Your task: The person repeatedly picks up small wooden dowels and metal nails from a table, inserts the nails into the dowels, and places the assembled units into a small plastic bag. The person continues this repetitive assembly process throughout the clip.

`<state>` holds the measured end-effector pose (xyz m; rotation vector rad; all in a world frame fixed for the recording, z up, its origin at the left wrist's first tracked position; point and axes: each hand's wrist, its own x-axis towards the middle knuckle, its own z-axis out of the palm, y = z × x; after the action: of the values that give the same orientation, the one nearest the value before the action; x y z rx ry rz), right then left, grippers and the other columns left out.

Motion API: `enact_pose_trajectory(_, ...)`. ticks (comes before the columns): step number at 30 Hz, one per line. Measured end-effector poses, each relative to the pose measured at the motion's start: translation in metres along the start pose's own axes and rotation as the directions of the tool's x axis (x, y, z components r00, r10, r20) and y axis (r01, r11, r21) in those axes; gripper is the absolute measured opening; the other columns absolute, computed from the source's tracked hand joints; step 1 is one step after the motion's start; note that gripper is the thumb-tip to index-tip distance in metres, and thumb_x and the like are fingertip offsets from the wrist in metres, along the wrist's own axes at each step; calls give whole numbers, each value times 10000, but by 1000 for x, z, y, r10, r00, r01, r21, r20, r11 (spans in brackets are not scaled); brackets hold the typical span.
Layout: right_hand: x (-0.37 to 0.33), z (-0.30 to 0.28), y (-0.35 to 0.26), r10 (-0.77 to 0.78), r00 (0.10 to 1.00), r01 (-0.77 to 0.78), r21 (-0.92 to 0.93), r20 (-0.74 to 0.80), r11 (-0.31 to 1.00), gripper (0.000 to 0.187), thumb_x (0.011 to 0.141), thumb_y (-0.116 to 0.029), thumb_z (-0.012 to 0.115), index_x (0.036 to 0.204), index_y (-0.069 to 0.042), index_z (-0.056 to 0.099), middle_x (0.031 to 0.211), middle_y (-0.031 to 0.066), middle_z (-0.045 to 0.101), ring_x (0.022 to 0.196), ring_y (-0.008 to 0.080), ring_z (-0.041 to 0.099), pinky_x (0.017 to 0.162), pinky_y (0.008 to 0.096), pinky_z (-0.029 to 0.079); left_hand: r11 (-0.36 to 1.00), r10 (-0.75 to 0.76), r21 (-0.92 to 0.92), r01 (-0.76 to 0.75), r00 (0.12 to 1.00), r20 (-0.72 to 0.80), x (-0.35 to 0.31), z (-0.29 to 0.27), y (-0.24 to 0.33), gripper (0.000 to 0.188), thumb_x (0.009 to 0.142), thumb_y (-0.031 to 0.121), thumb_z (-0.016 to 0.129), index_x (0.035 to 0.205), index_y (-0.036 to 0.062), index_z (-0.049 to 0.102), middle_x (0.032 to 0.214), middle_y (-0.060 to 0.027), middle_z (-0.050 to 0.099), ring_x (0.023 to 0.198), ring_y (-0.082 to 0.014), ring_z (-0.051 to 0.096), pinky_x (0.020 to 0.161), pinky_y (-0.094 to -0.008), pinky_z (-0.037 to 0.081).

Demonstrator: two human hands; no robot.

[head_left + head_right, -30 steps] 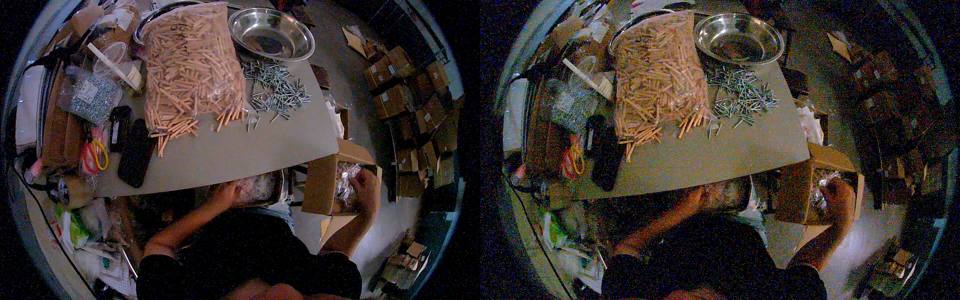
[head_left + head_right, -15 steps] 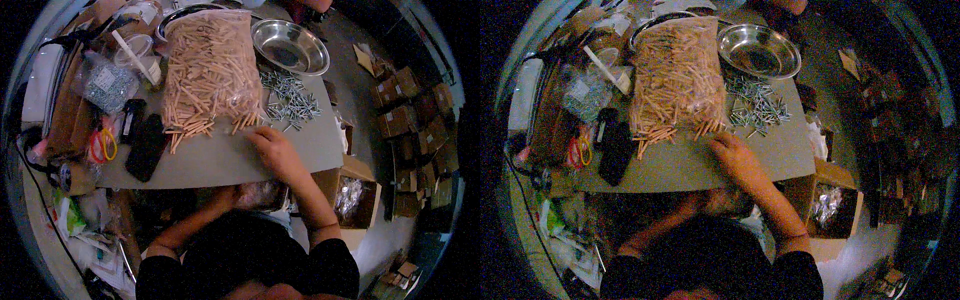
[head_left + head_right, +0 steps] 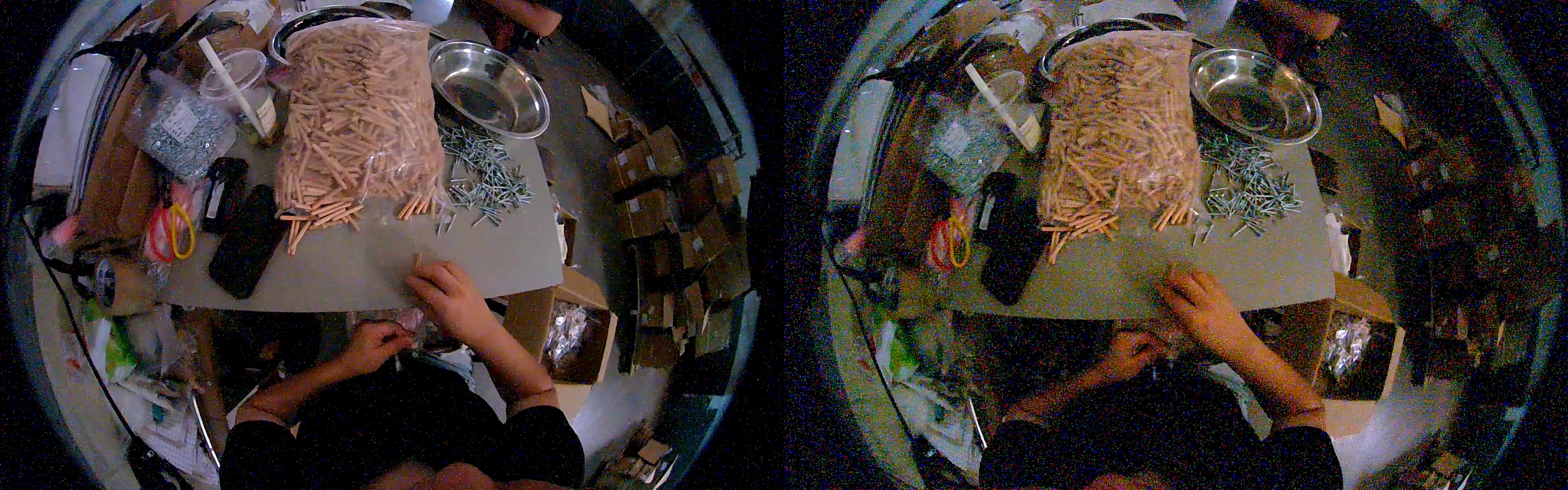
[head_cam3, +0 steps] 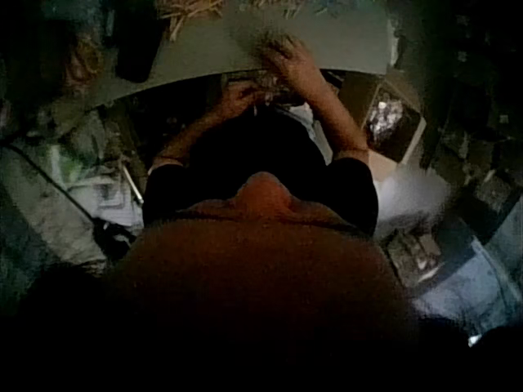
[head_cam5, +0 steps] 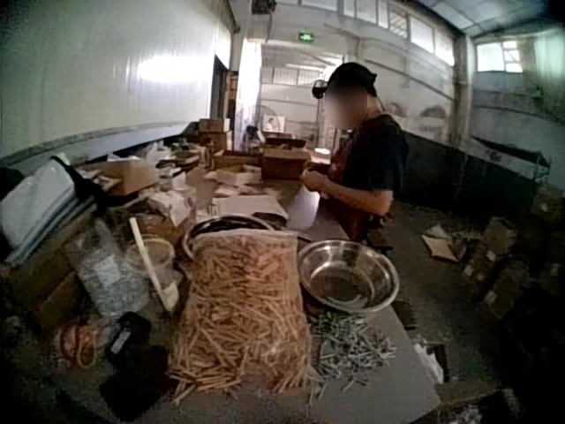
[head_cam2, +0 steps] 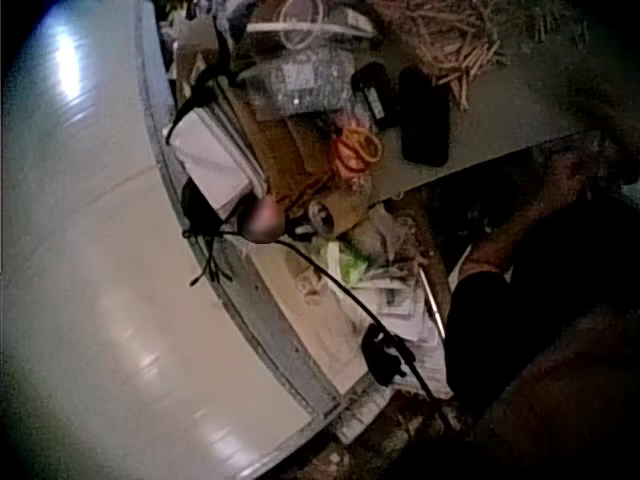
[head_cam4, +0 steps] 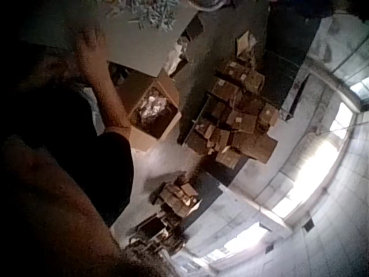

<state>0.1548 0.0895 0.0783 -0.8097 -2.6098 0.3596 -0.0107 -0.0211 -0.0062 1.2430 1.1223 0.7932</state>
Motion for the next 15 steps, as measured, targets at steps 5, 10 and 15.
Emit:
enact_pose_trajectory(5, -30, -1, 9, -83, 996, 82, 43, 15, 996, 411, 629, -86, 687, 1037, -67, 640, 1015, 72, 592, 927, 280, 570, 782, 387, 481, 998, 62, -18, -62, 998, -8, 1, -13, 18, 154, 819, 182, 694, 849, 32, 677, 748, -46, 657, 668, -143, 601, 631, -299, 486)
enact_pose_trajectory(10, -41, 0, 9, -26, 992, 57, 260, -123, 964, 316, 653, -45, 700, 965, -50, 654, 917, 88, 622, 823, 273, 602, 755, 348, 489, 967, 78, -247, -68, 997, 27, 8, -5, 39, 137, 801, 141, 710, 803, 16, 655, 850, -68, 668, 783, -142, 613, 717, -287, 492)
enact_pose_trajectory(15, -37, -18, -15, 489, 854, -225, 721, -178, 656, 141, 750, 15, 668, 881, -20, 629, 866, 113, 642, 791, 228, 621, 717, 315, 497, 954, 202, -235, -185, 978, 48, 12, -7, 37, 159, 804, 141, 701, 804, 3, 621, 947, -82, 662, 882, -147, 607, 786, -283, 484)
